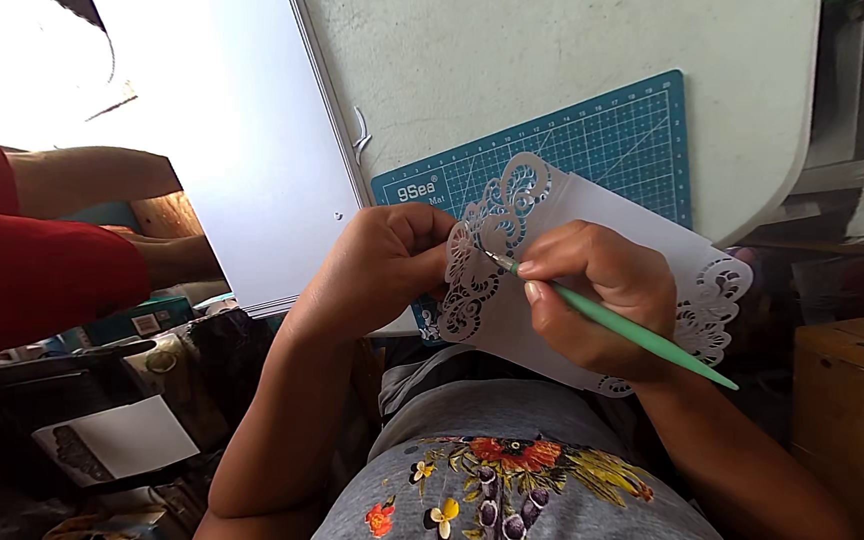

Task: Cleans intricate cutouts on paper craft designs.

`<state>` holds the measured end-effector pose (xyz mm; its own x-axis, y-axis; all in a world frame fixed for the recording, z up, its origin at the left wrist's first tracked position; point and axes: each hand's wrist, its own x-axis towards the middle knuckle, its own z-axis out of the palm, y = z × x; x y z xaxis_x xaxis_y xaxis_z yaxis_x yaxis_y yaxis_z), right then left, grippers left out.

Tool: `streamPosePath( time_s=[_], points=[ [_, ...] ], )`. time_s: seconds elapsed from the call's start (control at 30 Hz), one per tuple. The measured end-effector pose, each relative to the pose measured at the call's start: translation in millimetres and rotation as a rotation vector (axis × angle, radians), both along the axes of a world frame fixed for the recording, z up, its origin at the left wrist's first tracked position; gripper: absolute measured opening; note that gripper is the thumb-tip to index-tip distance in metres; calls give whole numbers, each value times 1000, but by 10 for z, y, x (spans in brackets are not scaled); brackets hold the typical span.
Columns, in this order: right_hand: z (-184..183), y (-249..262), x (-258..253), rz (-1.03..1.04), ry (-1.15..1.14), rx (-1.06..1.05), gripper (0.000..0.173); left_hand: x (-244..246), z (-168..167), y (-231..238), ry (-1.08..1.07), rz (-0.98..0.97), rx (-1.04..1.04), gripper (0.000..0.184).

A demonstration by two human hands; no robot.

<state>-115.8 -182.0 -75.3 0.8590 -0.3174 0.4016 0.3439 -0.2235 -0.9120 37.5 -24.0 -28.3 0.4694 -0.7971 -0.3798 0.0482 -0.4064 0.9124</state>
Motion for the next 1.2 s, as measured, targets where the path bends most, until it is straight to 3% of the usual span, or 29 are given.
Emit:
streamPosePath(
  time_s=[1.2],
  points=[
    [-1,0,15,0,8,-37,10,-2,-20,8,-15,-12,-23,12]
  ],
)
